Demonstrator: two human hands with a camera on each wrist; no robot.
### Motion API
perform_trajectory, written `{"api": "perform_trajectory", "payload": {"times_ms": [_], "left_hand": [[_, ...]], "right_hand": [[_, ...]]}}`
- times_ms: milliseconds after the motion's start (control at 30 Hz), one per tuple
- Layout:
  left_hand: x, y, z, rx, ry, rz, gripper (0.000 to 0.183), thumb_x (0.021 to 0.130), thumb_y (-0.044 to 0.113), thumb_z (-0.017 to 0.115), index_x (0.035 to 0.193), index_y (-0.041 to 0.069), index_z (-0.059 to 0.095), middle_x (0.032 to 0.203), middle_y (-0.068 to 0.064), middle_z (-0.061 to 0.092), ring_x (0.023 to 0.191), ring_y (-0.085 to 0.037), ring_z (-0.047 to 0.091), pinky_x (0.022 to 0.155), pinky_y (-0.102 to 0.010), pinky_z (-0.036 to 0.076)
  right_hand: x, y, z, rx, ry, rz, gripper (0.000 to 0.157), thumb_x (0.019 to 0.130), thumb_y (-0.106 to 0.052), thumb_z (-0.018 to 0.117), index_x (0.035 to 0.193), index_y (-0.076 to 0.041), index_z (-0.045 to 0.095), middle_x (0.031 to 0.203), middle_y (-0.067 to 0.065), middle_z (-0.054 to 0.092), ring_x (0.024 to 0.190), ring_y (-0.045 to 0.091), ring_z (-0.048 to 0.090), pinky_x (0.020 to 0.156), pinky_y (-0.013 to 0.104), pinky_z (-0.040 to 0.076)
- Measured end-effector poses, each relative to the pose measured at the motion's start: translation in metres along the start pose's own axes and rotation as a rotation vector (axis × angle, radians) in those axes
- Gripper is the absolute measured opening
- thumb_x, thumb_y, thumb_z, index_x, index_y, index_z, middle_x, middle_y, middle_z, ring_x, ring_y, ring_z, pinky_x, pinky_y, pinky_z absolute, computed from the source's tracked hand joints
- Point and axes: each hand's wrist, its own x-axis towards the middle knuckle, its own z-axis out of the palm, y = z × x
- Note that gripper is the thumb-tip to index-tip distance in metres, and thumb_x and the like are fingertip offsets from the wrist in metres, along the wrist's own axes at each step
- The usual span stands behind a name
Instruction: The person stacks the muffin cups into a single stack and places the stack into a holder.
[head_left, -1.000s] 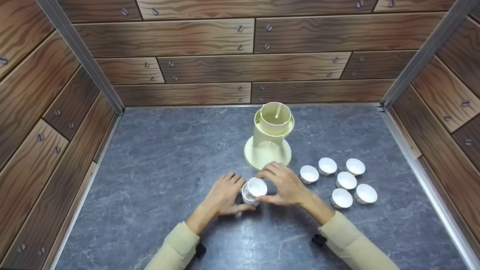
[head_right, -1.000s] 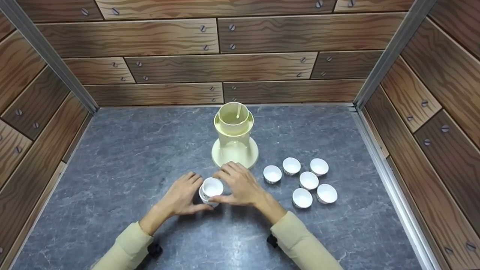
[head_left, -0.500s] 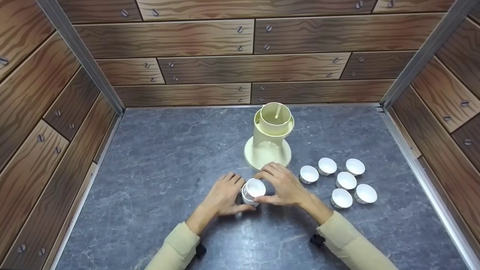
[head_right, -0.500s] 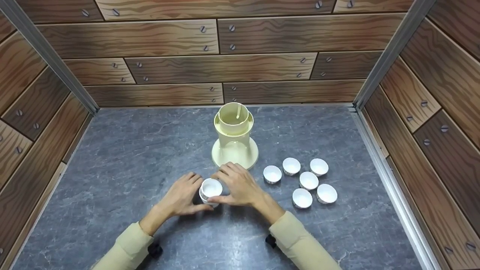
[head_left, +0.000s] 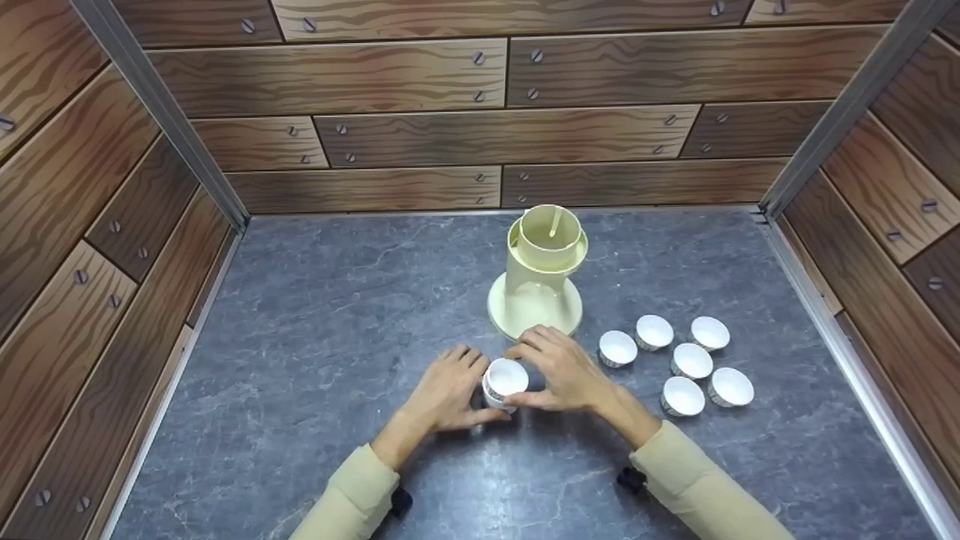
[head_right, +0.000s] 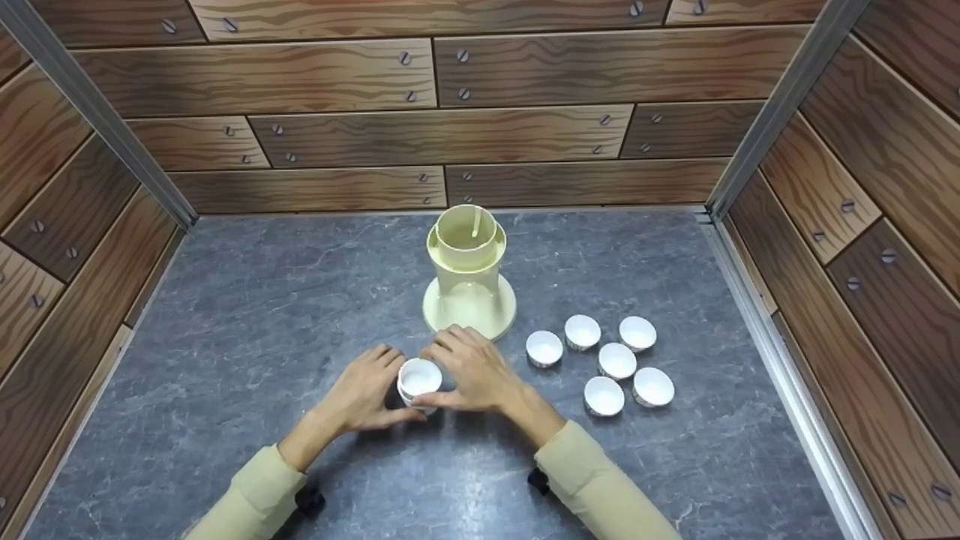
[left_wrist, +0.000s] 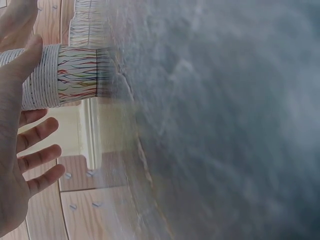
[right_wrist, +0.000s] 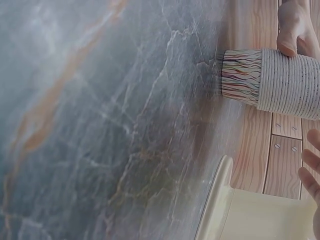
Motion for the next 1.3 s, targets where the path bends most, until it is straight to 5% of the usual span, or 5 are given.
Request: {"api": "perform_trajectory", "payload": {"times_ms": [767,1300], "left_hand": [[-0.001,0.001,0.0019,-0.006,0.022,-0.014,0.076,0.078,0.082,0.071,0.114,0.015,0.065,0.107,-0.001,0.07,0.102,-0.021,0.065,0.09,-0.039,0.058],[-0.0003,-0.0001,0.0005,0.012,0.03,0.001,0.077,0.079,0.082,0.07,0.116,0.015,0.064,0.109,-0.002,0.07,0.104,-0.021,0.065,0.092,-0.038,0.058]], "right_hand": [[0.001,-0.0027,0.0057,-0.009,-0.009,-0.015,0.063,0.083,-0.074,0.072,0.111,-0.017,0.072,0.103,-0.002,0.067,0.097,0.016,0.062,0.085,0.033,0.052],[0.0002,-0.0019,0.0072,-0.011,-0.058,0.013,0.069,0.086,-0.08,0.063,0.114,-0.017,0.071,0.105,-0.001,0.068,0.101,0.017,0.063,0.087,0.033,0.053]]}}
